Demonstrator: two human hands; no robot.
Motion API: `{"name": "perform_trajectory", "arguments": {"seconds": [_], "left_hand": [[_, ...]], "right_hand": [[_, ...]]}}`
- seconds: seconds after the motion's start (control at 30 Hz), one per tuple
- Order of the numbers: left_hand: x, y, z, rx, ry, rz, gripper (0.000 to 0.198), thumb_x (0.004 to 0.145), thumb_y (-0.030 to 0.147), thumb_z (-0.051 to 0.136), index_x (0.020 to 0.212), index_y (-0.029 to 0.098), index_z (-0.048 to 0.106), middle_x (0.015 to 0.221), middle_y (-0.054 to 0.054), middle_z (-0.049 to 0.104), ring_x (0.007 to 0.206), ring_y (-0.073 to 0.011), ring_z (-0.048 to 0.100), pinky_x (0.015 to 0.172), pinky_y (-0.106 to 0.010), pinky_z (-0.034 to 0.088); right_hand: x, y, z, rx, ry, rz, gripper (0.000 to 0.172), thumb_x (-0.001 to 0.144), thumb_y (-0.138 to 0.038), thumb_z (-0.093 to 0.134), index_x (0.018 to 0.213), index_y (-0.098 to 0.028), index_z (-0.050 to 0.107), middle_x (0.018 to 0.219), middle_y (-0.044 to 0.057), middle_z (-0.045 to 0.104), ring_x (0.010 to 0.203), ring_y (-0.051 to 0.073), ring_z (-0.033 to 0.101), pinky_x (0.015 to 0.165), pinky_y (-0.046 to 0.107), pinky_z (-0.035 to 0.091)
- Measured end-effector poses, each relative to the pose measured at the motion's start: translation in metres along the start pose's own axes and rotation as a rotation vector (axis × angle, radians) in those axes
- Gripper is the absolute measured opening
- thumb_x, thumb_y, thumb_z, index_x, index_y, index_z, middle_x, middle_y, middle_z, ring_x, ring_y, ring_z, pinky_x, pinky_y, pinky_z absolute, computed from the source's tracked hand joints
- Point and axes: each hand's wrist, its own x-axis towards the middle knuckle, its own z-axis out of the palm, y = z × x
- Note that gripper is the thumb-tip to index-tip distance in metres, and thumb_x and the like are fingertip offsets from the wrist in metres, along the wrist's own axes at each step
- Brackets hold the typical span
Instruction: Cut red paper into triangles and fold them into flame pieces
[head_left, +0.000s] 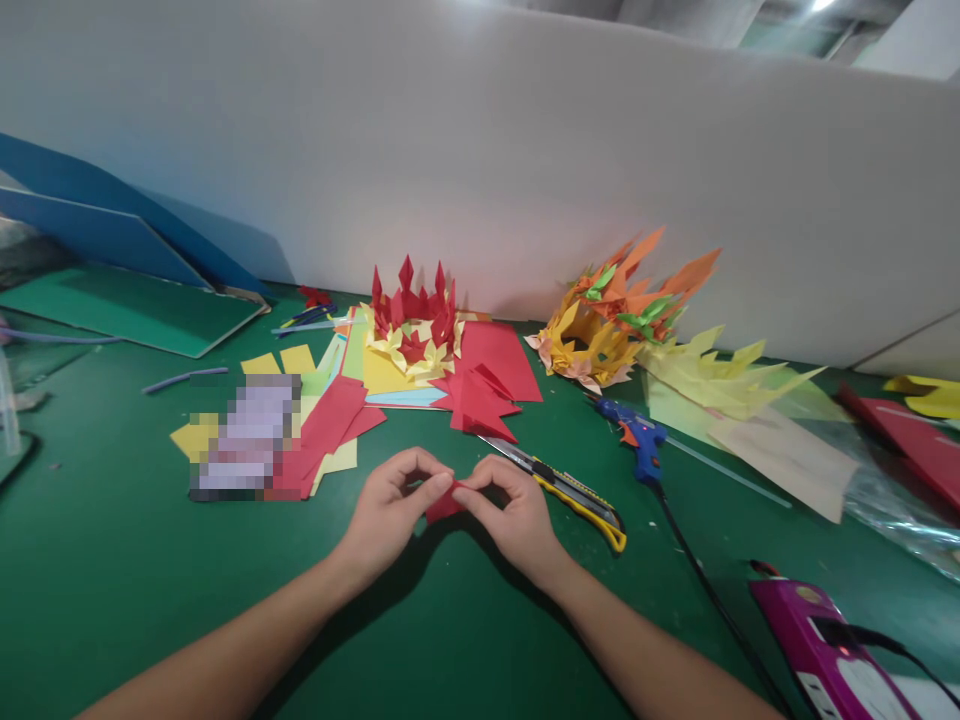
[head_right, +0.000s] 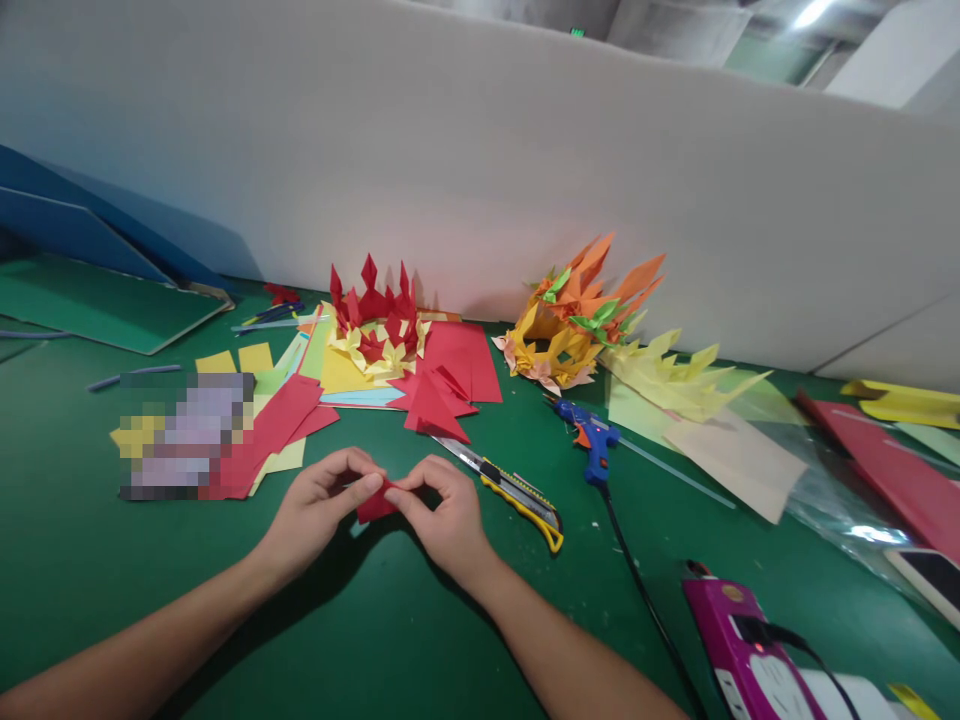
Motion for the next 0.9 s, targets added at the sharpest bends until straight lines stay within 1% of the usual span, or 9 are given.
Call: {"name": "perform_trajectory", "arguments": {"seconds": [0.1, 0.2, 0.27, 0.37, 0.5, 0.63, 0.73, 0.83, 0.9], "left_hand": [[0.0020, 0.0003, 0.0011, -0.001, -0.003, -0.056, 0.021, 0.068, 0.039, 0.066, 0.068, 0.018, 0.061, 0.066, 0.001, 0.062, 0.064, -0.0140, 0.058, 0.062, -0.026, 0.050], [0.0038, -0.0002, 0.0018, -0.016, -0.046, -0.114, 0.023, 0.064, 0.037, 0.069, 0.077, 0.018, 0.064, 0.074, -0.001, 0.066, 0.070, -0.0153, 0.061, 0.066, -0.028, 0.051], [0.0044, -0.0007, 0.0019, -0.015, -0.064, -0.131, 0.023, 0.064, 0.036, 0.068, 0.076, 0.017, 0.063, 0.074, -0.001, 0.066, 0.069, -0.0150, 0.061, 0.066, -0.028, 0.050], [0.0045, -0.0012, 0.0019, 0.005, -0.048, -0.134, 0.020, 0.065, 0.035, 0.067, 0.070, 0.017, 0.060, 0.066, 0.001, 0.063, 0.062, -0.0131, 0.059, 0.061, -0.026, 0.048], [0.0043, -0.0018, 0.0012, -0.005, -0.026, -0.151, 0.019, 0.065, 0.034, 0.068, 0.067, 0.017, 0.059, 0.060, 0.002, 0.062, 0.056, -0.0122, 0.058, 0.056, -0.025, 0.047], [0.0057, -0.0043, -0.0006, 0.018, 0.010, -0.107, 0.018, 0.065, 0.033, 0.068, 0.069, 0.017, 0.060, 0.062, 0.001, 0.063, 0.058, -0.0121, 0.058, 0.056, -0.024, 0.047], [0.0077, -0.0054, -0.0023, -0.018, -0.001, -0.111, 0.022, 0.063, 0.033, 0.070, 0.074, 0.017, 0.060, 0.063, 0.003, 0.062, 0.058, -0.0112, 0.058, 0.057, -0.024, 0.047], [0.0089, -0.0036, -0.0034, -0.086, -0.047, -0.185, 0.030, 0.059, 0.033, 0.073, 0.080, 0.017, 0.060, 0.067, 0.003, 0.064, 0.058, -0.0111, 0.059, 0.059, -0.025, 0.048], [0.0088, -0.0012, -0.0038, -0.101, -0.065, -0.233, 0.029, 0.060, 0.035, 0.073, 0.076, 0.016, 0.060, 0.065, 0.002, 0.064, 0.058, -0.0109, 0.058, 0.059, -0.024, 0.047]], "right_hand": [[-0.0002, -0.0005, -0.0001, -0.003, 0.015, 0.039, 0.017, 0.072, -0.026, 0.065, 0.058, -0.020, 0.057, 0.057, -0.002, 0.055, 0.057, 0.013, 0.051, 0.057, 0.026, 0.042], [-0.0002, -0.0004, -0.0007, 0.035, 0.042, 0.114, 0.016, 0.073, -0.028, 0.063, 0.060, -0.019, 0.058, 0.058, -0.002, 0.056, 0.056, 0.013, 0.052, 0.056, 0.026, 0.043], [0.0000, -0.0004, -0.0008, 0.079, 0.044, 0.159, 0.016, 0.073, -0.029, 0.062, 0.062, -0.018, 0.058, 0.059, -0.001, 0.057, 0.056, 0.013, 0.052, 0.057, 0.026, 0.044], [0.0000, -0.0005, -0.0004, 0.150, 0.019, 0.207, 0.015, 0.073, -0.030, 0.063, 0.066, -0.018, 0.058, 0.061, -0.002, 0.059, 0.057, 0.012, 0.054, 0.057, 0.025, 0.045], [0.0002, -0.0008, 0.0011, 0.193, -0.012, 0.216, 0.014, 0.072, -0.030, 0.064, 0.071, -0.019, 0.055, 0.063, -0.003, 0.057, 0.057, 0.012, 0.054, 0.056, 0.024, 0.046], [0.0005, -0.0001, 0.0024, 0.232, -0.038, 0.233, 0.017, 0.071, -0.030, 0.064, 0.079, -0.020, 0.053, 0.070, -0.002, 0.058, 0.062, 0.012, 0.055, 0.058, 0.023, 0.047], [0.0006, 0.0007, 0.0025, 0.276, -0.065, 0.266, 0.021, 0.069, -0.030, 0.065, 0.081, -0.021, 0.050, 0.074, -0.002, 0.057, 0.065, 0.012, 0.057, 0.061, 0.023, 0.047], [0.0002, 0.0015, 0.0020, 0.285, -0.015, 0.274, 0.024, 0.068, -0.028, 0.067, 0.079, -0.022, 0.046, 0.071, -0.004, 0.053, 0.063, 0.011, 0.055, 0.060, 0.022, 0.046], [-0.0005, 0.0024, 0.0018, 0.276, 0.025, 0.259, 0.025, 0.068, -0.027, 0.067, 0.076, -0.022, 0.045, 0.068, -0.005, 0.050, 0.060, 0.010, 0.052, 0.058, 0.021, 0.044]]}}
